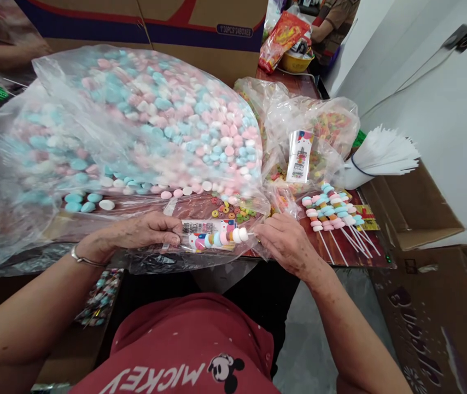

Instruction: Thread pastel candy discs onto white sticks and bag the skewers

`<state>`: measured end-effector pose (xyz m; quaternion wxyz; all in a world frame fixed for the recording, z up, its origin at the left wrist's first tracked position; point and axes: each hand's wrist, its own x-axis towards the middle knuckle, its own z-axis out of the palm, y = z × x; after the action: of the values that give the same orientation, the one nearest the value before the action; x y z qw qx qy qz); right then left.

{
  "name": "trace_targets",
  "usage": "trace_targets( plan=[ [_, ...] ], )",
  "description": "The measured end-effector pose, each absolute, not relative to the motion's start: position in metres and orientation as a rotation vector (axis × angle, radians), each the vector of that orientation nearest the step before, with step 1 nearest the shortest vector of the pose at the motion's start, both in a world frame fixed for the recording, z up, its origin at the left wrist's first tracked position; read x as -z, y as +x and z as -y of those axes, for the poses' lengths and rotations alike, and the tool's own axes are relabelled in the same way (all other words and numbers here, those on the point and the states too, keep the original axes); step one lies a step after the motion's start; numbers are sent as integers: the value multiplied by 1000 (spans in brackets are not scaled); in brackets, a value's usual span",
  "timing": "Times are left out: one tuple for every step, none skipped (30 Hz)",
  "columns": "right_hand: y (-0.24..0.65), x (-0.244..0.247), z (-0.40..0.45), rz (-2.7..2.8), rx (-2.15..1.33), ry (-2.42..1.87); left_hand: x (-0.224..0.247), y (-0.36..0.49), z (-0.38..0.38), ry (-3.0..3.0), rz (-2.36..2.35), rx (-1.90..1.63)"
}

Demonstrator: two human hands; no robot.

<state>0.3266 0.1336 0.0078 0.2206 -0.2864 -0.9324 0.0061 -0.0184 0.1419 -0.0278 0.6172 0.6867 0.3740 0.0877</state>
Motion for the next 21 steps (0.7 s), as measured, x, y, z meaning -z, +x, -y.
trace_targets(
  plan=[
    [327, -8, -134, 2596, -9, -778, 26, -19, -142, 1595, -865, -181],
    [327, -9, -135, 2601, -3, -763, 25, -20, -143, 1603, -864, -170],
    [327, -9, -136, 2595, -1, -751, 24, -20, -144, 1603, -855, -168],
    [327, -10, -137, 2583, -4, -741, 23, -20, -144, 1592, -840, -172],
    [326, -10, -138, 2568, -10, -732, 23, -20, -144, 1569, -823, -177],
    [326, -11, -138, 2552, -20, -725, 23, -19, -144, 1535, -806, -186],
    [325, -12, -139, 2538, -38, -716, 24, -18, -144, 1492, -793, -198],
    [324, -12, -140, 2527, -63, -711, 24, -17, -144, 1447, -786, -211],
    [323, -12, -140, 2519, -96, -707, 25, -16, -144, 1398, -786, -226],
    [323, -12, -140, 2514, -135, -705, 26, -15, -143, 1350, -791, -240],
    [323, -11, -139, 2515, -177, -705, 27, -14, -142, 1309, -797, -247],
    [323, -10, -139, 2521, -212, -708, 28, -13, -142, 1281, -801, -248],
    [323, -8, -138, 2532, -230, -713, 29, -13, -141, 1265, -801, -240],
    [323, -7, -136, 2543, -227, -724, 30, -12, -141, 1267, -800, -235],
    [323, -6, -135, 2553, -202, -743, 31, -12, -141, 1285, -800, -233],
    [323, -5, -133, 2563, -165, -770, 31, -13, -142, 1315, -807, -240],
    [323, -4, -131, 2573, -132, -792, 31, -13, -142, 1349, -818, -257],
    [322, -3, -130, 2584, -115, -801, 31, -14, -143, 1379, -832, -280],
    [321, -3, -128, 2596, -120, -792, 30, -15, -143, 1400, -846, -299],
    [320, -3, -127, 2602, -139, -774, 30, -15, -144, 1412, -859, -315],
    [318, -2, -126, 2600, -156, -759, 29, -16, -144, 1415, -868, -322]
  ],
)
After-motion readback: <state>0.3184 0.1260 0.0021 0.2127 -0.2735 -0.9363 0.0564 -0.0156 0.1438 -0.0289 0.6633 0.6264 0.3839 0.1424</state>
